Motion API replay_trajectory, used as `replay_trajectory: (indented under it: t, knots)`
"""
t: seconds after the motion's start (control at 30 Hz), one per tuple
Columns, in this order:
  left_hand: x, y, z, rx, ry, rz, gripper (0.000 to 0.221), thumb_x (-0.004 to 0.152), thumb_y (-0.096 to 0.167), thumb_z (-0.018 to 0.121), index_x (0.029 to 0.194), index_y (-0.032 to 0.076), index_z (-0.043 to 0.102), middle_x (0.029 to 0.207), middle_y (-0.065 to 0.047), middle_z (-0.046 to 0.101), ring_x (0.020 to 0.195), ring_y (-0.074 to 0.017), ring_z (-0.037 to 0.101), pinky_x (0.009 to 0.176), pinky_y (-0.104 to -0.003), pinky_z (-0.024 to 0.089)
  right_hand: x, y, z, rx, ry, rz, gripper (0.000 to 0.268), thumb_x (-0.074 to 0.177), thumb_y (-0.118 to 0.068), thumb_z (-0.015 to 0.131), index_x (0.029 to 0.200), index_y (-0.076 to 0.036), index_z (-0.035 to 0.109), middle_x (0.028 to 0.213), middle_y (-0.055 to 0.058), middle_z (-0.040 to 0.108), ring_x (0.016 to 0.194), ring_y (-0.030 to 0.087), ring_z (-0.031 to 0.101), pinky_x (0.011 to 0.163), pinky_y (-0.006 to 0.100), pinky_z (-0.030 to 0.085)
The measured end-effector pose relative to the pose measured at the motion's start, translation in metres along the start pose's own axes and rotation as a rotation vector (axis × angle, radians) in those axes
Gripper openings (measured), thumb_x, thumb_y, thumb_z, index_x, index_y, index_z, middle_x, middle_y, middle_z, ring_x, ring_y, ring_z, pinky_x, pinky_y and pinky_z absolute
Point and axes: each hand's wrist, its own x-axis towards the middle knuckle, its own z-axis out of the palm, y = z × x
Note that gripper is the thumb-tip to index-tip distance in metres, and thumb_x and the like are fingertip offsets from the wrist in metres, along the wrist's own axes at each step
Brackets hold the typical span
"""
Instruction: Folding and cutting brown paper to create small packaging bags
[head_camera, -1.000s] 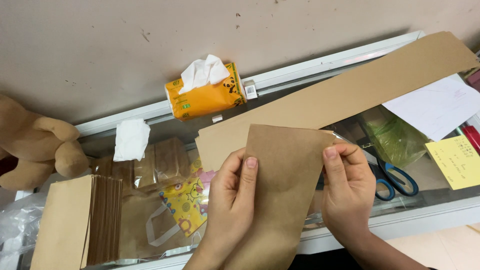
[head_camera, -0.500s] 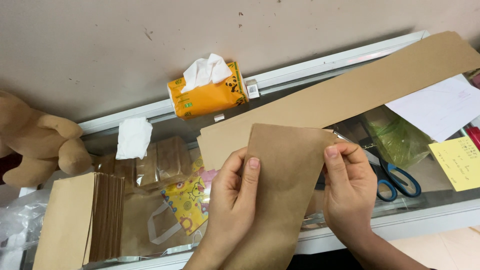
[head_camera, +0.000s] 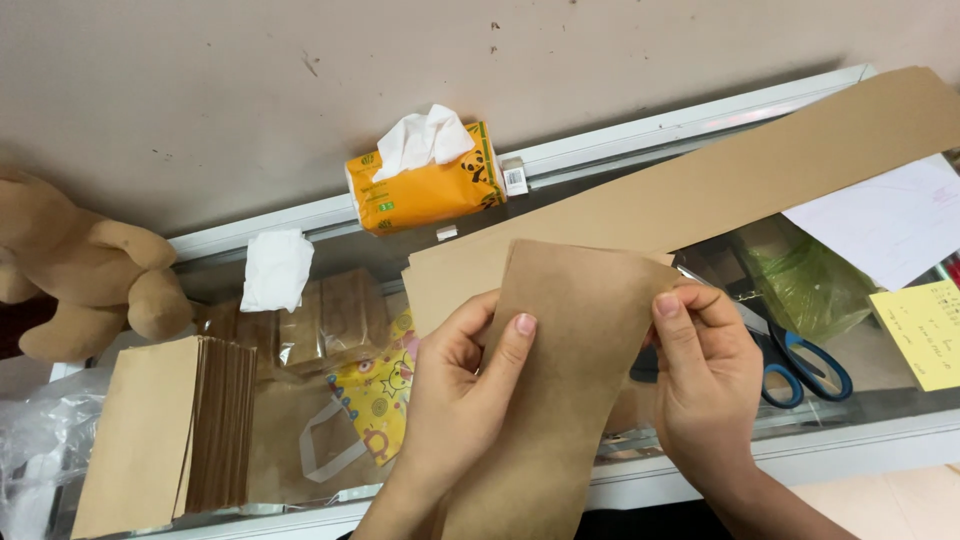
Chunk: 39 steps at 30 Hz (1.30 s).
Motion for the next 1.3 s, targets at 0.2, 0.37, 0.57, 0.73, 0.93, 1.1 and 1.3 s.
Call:
replay_trajectory:
  t: [0.2,0.37,0.57,0.73,0.93,1.1,1.3]
  knots:
    - [0.0001,0.0005,-0.0046,0.014,-0.022,-0.026,0.034,0.102,0.022,0.063,0.125,0.0,0.073,0.111,-0.002,0.079,0.098,-0.0067,0.07,0.083,-0.023,0.057,0.0009,0.0007,0.0,-0.001,0.004,0.002,0.008,0.109,-0.015,0.062,0.104,-0.008,0.061,0.087,0.001,0.058,0.078,0.011,0.053,0.074,0.023,0.047]
    - [0.0,0.0042,-0.0069,0.073,-0.042,-0.019,0.031,0.102,0.022,0.063,0.123,0.002,0.073,0.103,0.0,0.077,0.09,-0.0052,0.068,0.074,-0.021,0.055,0.002,0.0022,-0.0019,-0.014,0.013,0.008,0.008,0.108,-0.015,0.064,0.105,-0.008,0.062,0.09,0.001,0.058,0.078,0.012,0.053,0.075,0.023,0.049]
    - [0.0009,0.0091,-0.0087,0.089,-0.059,-0.045,0.032,0.101,0.023,0.063,0.123,0.003,0.074,0.103,0.001,0.078,0.087,-0.0049,0.069,0.072,-0.021,0.057,0.0014,0.0013,-0.002,-0.026,0.004,-0.009,0.007,0.109,-0.014,0.063,0.105,-0.007,0.062,0.09,0.003,0.059,0.079,0.012,0.054,0.076,0.023,0.05]
    - [-0.0001,0.0088,-0.0092,0.081,-0.065,-0.021,0.033,0.102,0.023,0.063,0.125,0.002,0.073,0.104,0.0,0.079,0.087,-0.0046,0.069,0.07,-0.02,0.056,0.0005,-0.0016,-0.0007,-0.004,0.003,0.013,0.007,0.109,-0.014,0.062,0.105,-0.008,0.062,0.096,0.002,0.061,0.084,0.011,0.056,0.078,0.025,0.051]
    - [-0.0008,0.0086,-0.0099,0.086,-0.068,-0.035,0.032,0.102,0.022,0.062,0.124,0.002,0.074,0.105,0.0,0.079,0.088,-0.0045,0.069,0.071,-0.02,0.055,0.0009,0.0003,-0.0006,-0.001,0.005,0.002,0.007,0.108,-0.014,0.063,0.105,-0.008,0.061,0.099,0.002,0.06,0.082,0.011,0.054,0.076,0.024,0.05]
    - [-0.0012,0.0094,-0.0094,0.08,-0.077,-0.045,0.033,0.102,0.023,0.062,0.125,0.002,0.073,0.105,0.0,0.079,0.089,-0.0047,0.069,0.072,-0.02,0.055,0.0003,-0.0036,0.001,-0.029,-0.012,-0.009,0.009,0.108,-0.013,0.062,0.103,-0.006,0.061,0.104,0.003,0.061,0.083,0.012,0.054,0.076,0.024,0.05]
    - [-0.0016,0.0076,-0.0073,0.031,-0.078,-0.049,0.034,0.102,0.022,0.061,0.126,0.0,0.072,0.108,-0.003,0.08,0.095,-0.0079,0.072,0.077,-0.022,0.059,0.0017,-0.0016,0.0005,-0.008,0.005,-0.041,0.005,0.106,-0.009,0.062,0.108,-0.006,0.058,0.116,0.009,0.064,0.081,0.013,0.057,0.075,0.026,0.051]
